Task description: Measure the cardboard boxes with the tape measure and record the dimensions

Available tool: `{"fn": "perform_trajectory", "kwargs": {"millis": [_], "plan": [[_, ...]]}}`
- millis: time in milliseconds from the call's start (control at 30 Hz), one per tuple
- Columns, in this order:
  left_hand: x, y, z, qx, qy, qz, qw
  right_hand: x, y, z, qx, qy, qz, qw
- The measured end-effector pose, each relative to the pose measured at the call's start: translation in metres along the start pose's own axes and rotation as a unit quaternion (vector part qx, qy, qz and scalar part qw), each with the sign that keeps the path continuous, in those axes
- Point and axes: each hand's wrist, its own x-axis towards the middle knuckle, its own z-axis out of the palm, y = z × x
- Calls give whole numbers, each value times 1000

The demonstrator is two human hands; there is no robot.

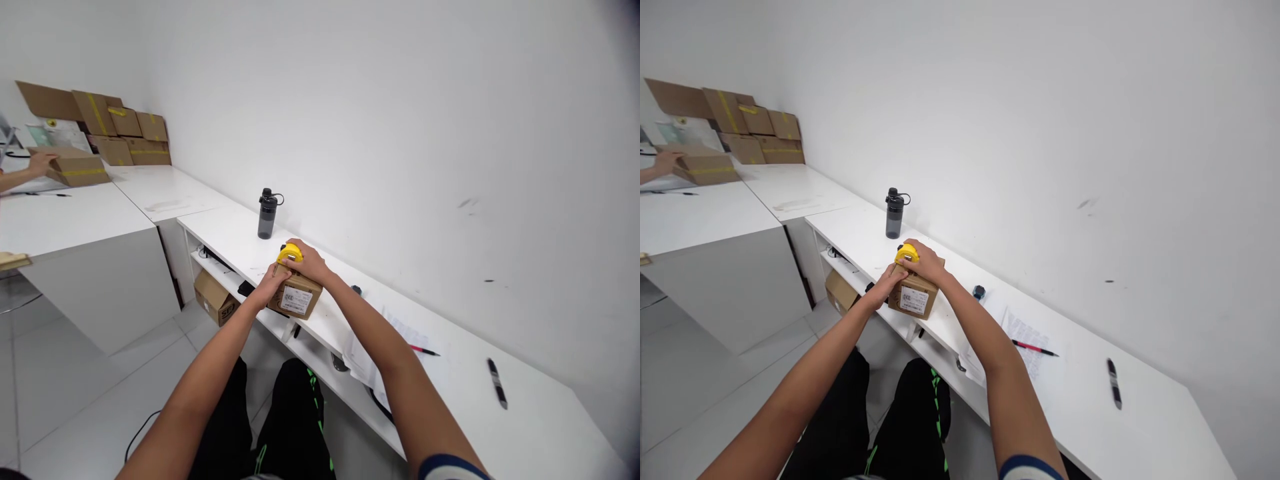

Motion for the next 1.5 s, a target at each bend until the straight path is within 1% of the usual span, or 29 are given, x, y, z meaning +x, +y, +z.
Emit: {"fn": "perform_trajectory", "kwargs": {"millis": [100, 200, 267, 333, 400, 467, 567, 633, 667, 733, 767, 833, 933, 1000, 1033, 1100, 1200, 1333, 1400, 1500], "plan": [[4, -6, 1, -17, 7, 5, 1000, 4, -3, -8, -49, -40, -28, 998], [8, -10, 4, -41, 25, 13, 999, 1, -3, -25, -95, -75, -49, 991], [8, -11, 4, -53, 31, 35, 998, -8, 0, -41, -109, -92, -38, 989], [6, -12, 3, -52, 17, 50, 997, -25, 7, -60, -119, -100, -7, 988], [4, -14, -1, -37, 8, 52, 998, -47, 19, -79, -135, -85, 34, 987], [4, -16, -5, -10, 12, 63, 998, -70, 32, -93, -145, -54, 72, 985], [7, -17, -6, 26, 18, 81, 996, -95, 49, -101, -126, -7, 102, 987], [10, -15, -3, 31, 12, 80, 996, -99, 53, -100, -104, 41, 111, 988], [11, -14, -1, 27, 7, 75, 997, -96, 52, -99, -93, 69, 114, 987], [12, -12, 2, 13, -3, 67, 998, -81, 45, -95, -72, 109, 106, 986], [12, -12, 4, 5, -4, 65, 998, -70, 39, -92, -61, 110, 90, 988], [12, -11, 5, -9, 2, 66, 998, -45, 22, -83, -47, 69, 36, 996], [13, -12, 5, -31, 6, 66, 997, -7, -4, -63, -43, -23, -49, 998], [13, -14, 5, -39, 12, 61, 997, 13, -16, -46, -62, -73, -76, 992], [14, -15, 6, -41, 17, 59, 997, 20, -21, -39, -83, -94, -78, 989], [14, -18, 8, -43, 29, 63, 997, 30, -25, -26, -138, -128, -60, 980], [12, -20, 10, -50, 33, 85, 995, 35, -27, -17, -210, -135, -12, 968], [10, -21, 9, -38, 19, 106, 994, 34, -29, -20, -251, -136, 13, 958], [11, -21, 8, -9, 29, 103, 994, 30, -30, -24, -259, -141, 20, 955], [14, -22, 6, 50, 58, 103, 992, 20, -25, -34, -248, -138, 42, 958]]}}
